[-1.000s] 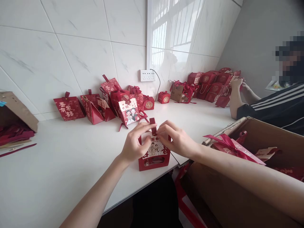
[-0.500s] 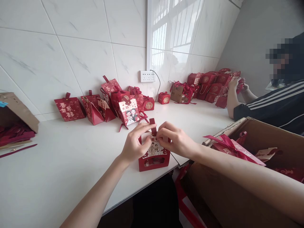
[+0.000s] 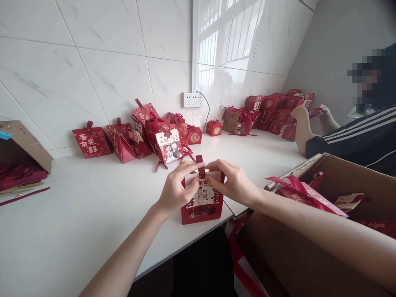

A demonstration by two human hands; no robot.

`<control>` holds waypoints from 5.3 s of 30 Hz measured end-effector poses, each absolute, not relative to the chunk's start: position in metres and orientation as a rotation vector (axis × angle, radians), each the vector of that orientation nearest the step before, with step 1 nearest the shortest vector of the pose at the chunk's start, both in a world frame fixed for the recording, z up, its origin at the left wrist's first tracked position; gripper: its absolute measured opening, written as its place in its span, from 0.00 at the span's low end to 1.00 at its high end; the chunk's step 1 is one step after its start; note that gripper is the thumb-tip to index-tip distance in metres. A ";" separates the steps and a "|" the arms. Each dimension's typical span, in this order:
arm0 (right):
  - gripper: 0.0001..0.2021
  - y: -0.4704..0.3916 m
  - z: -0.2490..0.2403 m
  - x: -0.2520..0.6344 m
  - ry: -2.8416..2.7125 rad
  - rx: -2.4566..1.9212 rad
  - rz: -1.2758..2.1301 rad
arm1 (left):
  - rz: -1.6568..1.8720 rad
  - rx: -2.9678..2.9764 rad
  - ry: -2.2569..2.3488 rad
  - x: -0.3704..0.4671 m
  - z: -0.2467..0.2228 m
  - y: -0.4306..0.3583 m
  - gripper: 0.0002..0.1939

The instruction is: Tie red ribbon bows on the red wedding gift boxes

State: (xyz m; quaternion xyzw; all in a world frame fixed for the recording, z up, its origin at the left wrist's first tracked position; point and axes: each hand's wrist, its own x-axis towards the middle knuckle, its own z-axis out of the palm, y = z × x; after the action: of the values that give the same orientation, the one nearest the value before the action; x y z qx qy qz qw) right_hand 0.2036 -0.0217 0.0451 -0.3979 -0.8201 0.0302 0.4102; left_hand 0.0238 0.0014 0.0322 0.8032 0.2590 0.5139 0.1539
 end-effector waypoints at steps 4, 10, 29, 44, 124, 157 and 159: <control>0.00 -0.021 0.046 0.204 -2.093 -0.929 0.038 | 1.468 2.308 0.726 0.023 0.033 0.001 0.18; 0.03 -0.021 0.046 0.204 -2.121 -0.901 -0.060 | 1.457 2.319 0.723 0.023 0.033 0.001 0.18; 0.08 -0.027 0.058 0.208 -2.156 -0.745 -1.108 | 1.483 2.328 0.725 0.023 0.032 0.003 0.16; 0.09 -0.029 0.057 0.207 -2.155 -0.759 -1.206 | 1.431 2.163 0.723 0.025 0.033 0.000 0.16; 0.13 0.016 0.048 0.231 -0.999 -0.915 1.149 | 1.965 2.430 0.690 0.022 -0.005 0.007 0.43; 0.18 0.007 0.052 0.225 -1.046 -1.043 0.884 | 1.529 1.406 0.550 0.016 -0.017 0.023 0.32; 0.19 0.007 0.052 0.226 -1.044 -1.050 0.823 | 1.403 1.671 0.561 0.010 -0.022 0.026 0.32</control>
State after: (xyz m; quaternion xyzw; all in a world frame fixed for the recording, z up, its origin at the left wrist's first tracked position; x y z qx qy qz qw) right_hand 0.2258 0.0066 0.0519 -0.4646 -0.4618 0.3641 0.6621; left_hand 0.0104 0.0264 -0.0220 0.6696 0.2248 0.5623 0.4300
